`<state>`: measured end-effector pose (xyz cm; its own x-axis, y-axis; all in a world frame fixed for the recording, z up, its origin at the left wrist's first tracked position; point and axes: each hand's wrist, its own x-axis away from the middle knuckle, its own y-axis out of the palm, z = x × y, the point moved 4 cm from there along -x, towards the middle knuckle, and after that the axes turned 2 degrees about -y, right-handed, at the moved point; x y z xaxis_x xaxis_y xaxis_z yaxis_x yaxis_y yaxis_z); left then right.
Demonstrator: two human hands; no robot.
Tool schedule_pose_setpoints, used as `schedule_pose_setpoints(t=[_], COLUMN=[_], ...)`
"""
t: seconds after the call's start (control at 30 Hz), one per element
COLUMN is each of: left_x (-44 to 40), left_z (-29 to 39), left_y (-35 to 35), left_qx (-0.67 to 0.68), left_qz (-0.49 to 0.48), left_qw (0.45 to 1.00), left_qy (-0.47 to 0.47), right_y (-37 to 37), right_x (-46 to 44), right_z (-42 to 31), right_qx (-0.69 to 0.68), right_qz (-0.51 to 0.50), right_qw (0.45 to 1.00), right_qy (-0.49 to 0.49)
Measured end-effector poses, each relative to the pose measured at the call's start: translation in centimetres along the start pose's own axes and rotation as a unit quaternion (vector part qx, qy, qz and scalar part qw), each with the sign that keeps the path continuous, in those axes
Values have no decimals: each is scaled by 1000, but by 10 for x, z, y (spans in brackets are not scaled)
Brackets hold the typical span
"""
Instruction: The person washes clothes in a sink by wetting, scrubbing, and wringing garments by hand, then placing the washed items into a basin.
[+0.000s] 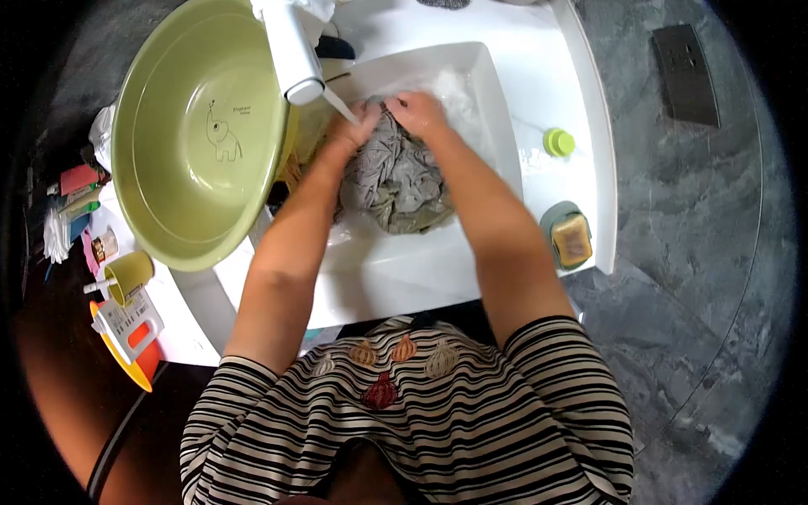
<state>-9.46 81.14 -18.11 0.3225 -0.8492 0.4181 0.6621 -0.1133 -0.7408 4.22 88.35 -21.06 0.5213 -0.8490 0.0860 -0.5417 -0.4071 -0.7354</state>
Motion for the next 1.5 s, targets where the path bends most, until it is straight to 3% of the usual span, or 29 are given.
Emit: schedule_pose_setpoints(t=[0.07, 0.13, 0.2, 0.23, 0.27, 0.3, 0.33, 0.4, 0.43, 0.5, 0.63, 0.7, 0.73, 0.8, 0.9, 1.03, 1.1, 1.17, 1.2, 1.3, 1.33, 1.37, 1.4, 1.43, 1.47, 1.5], left_x=[6, 22, 41, 77, 92, 103, 115, 141, 152, 168, 167, 146, 135, 117, 94, 73, 65, 51, 44, 23, 12, 0, 1, 13, 29, 42], left_z=[-7, -11, -19, 10, 15, 20, 16, 17, 11, -3, -4, -8, -8, -15, -18, -9, -3, -5, -8, -2, -6, -18, -32, -44, -53, -57], left_y=[-2, -1, 11, -13, -12, -12, -9, -11, -3, 11, 20, 29, 29, 33, 36, 31, 25, 29, 33, 20, 18, 23, 30, 33, 37, 37], left_qx=[62, 120, 79, 33, -3, -39, -38, -168, -166, -25, -44, -142, -193, -167, -136, -118, -126, -194, -211, -139, -143, -81, -17, -19, 244, 486], left_qz=[-112, -159, -201, -216, -197, -177, -178, 76, 78, 26, 67, -1, 44, 45, 46, 100, 75, -16, 18, -68, -60, -88, -120, -122, -213, -288], left_qw=[992, 980, 976, 975, 980, 983, 983, 949, 949, 967, 962, 971, 956, 960, 966, 969, 977, 976, 971, 988, 988, 991, 986, 986, 937, 813], left_qy=[-9, -26, -12, -31, 2, 35, 36, 256, 257, 253, 263, 192, 215, 220, 216, 192, 153, 93, 108, -13, -12, -62, -114, -114, -133, -140], right_y=[-6, -21, -50, -52, -49, -44, -39, -42, -43, -53, -39, -28, -25, -22, -12, -14, -8, 0, 2, -9, -10, -11, -15, -26, -39, -47], right_x=[10, 23, 45, 51, 57, 66, 83, 126, 145, 173, 177, 167, 157, 142, 124, 97, 82, 71, 65, 44, 35, 29, 34, 47, 58, 67], right_z=[-2, -2, -21, -25, -31, -34, -33, -43, -47, -67, -80, -73, -70, -64, -53, -46, -34, -20, -11, -8, 0, 21, 39, 47, 51, 52], right_qx=[-204, -253, -312, -310, -119, 79, 80, 52, -1, 0, 77, 129, 150, 180, 163, 151, 170, 136, 102, 86, 83, -73, -227, -228, -209, -191], right_qz=[-182, -213, -273, -273, -363, -432, -432, -147, -80, -37, -47, -41, -43, -46, -52, -42, -115, -118, -119, -110, -104, -55, -10, -10, -44, -77], right_qw=[961, 938, 876, 877, 916, 898, 898, 981, 985, 986, 991, 987, 984, 978, 984, 986, 977, 982, 985, 987, 988, 983, 945, 945, 945, 943], right_qy=[52, 108, 248, 247, 123, -9, -8, -118, -151, -161, -103, -82, -86, -92, -49, -62, 50, 62, 76, 84, 78, 156, 233, 235, 249, 261])
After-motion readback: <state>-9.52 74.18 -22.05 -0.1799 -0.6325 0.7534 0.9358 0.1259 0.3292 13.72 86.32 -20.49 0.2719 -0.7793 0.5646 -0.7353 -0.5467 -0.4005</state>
